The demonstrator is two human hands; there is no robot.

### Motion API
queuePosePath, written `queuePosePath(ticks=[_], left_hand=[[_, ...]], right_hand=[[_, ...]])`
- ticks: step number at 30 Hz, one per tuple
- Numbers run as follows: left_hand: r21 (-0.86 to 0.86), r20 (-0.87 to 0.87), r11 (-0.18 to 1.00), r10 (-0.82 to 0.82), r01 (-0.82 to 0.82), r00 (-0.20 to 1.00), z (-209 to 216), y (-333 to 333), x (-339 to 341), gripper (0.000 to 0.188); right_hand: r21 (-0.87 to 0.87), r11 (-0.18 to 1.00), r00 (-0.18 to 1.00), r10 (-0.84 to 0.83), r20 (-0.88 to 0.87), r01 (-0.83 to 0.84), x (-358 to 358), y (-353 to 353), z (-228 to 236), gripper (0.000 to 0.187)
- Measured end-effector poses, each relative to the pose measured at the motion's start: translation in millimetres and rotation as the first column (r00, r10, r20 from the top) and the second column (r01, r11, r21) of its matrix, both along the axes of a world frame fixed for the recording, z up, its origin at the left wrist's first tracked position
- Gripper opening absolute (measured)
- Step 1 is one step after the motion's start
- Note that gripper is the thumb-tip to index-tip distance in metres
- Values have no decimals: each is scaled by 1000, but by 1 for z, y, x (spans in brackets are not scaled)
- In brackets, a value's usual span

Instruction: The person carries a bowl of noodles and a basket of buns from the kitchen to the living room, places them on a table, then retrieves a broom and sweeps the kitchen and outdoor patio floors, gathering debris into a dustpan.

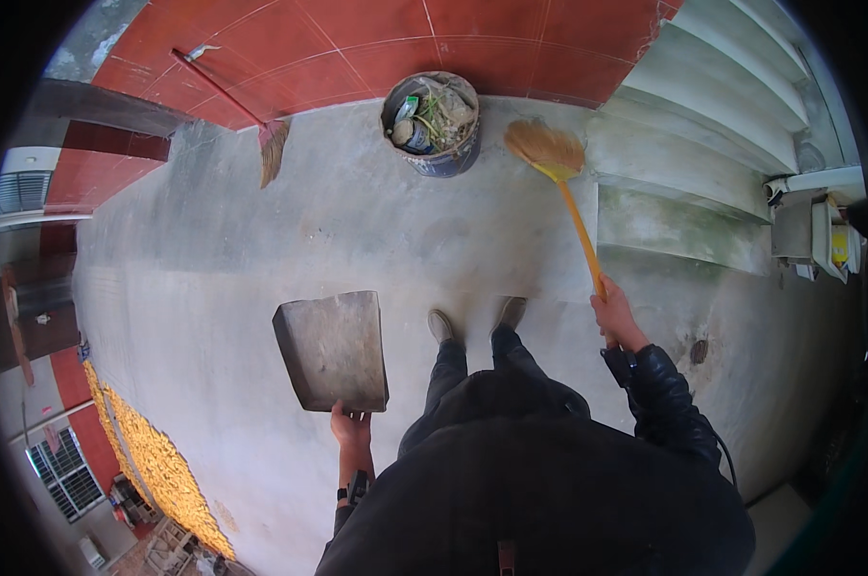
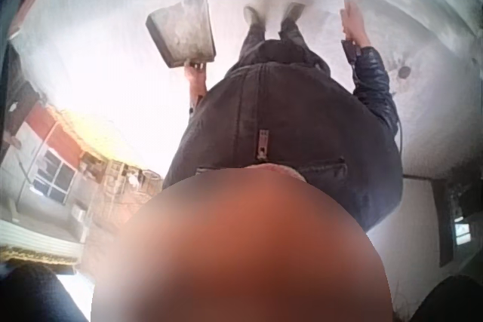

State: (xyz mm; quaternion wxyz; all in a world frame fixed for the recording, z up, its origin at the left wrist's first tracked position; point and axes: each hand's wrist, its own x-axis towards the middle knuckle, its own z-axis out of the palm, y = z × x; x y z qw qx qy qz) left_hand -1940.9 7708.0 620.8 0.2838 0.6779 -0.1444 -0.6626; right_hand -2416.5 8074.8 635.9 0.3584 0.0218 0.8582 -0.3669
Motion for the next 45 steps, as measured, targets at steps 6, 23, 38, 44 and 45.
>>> queuePosePath(ticks=[6,23,38,44,45], left_hand=[[15,55,997,71,-71,996,1,-3,37,41],[-56,-72,997,45,-49,996,-37,-149,265,49],[-54,-90,977,201,-206,975,-42,-268,356,47],[-66,-58,975,210,-214,976,-36,-347,368,45],[-55,-51,971,231,-234,972,-34,-363,368,45]], right_hand=[[58,947,948,315,34,-317,98,13,13,63],[17,967,915,-248,318,256,313,-171,3,61],[-80,952,886,-242,396,296,414,-302,108,59],[-43,854,738,-421,527,519,417,-392,53,18],[-105,867,746,-351,565,487,418,-414,46,18]])
